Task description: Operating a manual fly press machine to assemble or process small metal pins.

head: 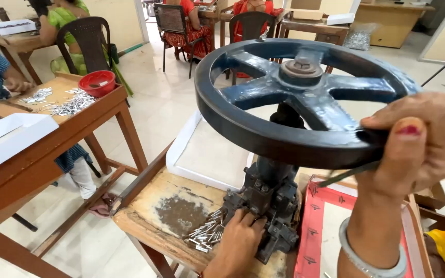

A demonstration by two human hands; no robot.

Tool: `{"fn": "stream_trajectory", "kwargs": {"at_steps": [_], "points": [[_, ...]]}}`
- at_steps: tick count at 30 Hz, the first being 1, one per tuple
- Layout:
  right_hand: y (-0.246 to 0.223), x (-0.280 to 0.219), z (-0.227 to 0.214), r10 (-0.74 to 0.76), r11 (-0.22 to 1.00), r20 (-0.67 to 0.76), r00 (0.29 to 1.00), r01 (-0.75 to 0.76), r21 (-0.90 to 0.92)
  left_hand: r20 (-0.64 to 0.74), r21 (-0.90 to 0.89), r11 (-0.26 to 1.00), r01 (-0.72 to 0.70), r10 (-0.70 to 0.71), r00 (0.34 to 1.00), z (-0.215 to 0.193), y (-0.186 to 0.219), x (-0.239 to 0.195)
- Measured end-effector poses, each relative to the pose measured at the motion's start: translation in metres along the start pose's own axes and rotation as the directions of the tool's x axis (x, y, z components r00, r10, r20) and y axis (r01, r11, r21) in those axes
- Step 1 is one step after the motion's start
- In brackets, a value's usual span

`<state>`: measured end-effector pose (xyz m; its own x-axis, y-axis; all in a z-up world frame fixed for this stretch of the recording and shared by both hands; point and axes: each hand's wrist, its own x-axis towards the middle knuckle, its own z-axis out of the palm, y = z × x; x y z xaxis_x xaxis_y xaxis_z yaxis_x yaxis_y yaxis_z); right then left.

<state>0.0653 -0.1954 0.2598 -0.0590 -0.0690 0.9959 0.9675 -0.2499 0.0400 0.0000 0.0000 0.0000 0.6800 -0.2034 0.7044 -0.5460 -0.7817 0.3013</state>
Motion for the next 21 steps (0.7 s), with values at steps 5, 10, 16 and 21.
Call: {"fn": "stream_trajectory", "kwargs": {"at_steps": [5, 10, 16, 21], "points": [[0.08, -0.002, -0.037, 0.208, 0.877, 0.097, 0.973, -0.23, 0.423, 0.012, -0.29, 0.933, 0.211, -0.217, 0.976, 0.009, 0.013, -0.012], [0.148, -0.004, -0.049, 0.107, 0.915, 0.306, 0.946, -0.214, 0.341, -0.041, -0.557, 0.822, -0.119, 0.116, 0.992, 0.049, 0.021, -0.04], [0.309, -0.093, -0.104, 0.209, 0.83, 0.251, 0.945, -0.307, 0.466, -0.299, -0.391, 0.904, 0.175, -0.304, 0.905, -0.036, -0.041, 0.0], [0.292, -0.091, -0.105, 0.262, 0.836, 0.284, 0.922, -0.364, 0.411, 0.209, 0.099, 0.886, 0.453, -0.464, 0.861, -0.013, -0.115, -0.006]]}}
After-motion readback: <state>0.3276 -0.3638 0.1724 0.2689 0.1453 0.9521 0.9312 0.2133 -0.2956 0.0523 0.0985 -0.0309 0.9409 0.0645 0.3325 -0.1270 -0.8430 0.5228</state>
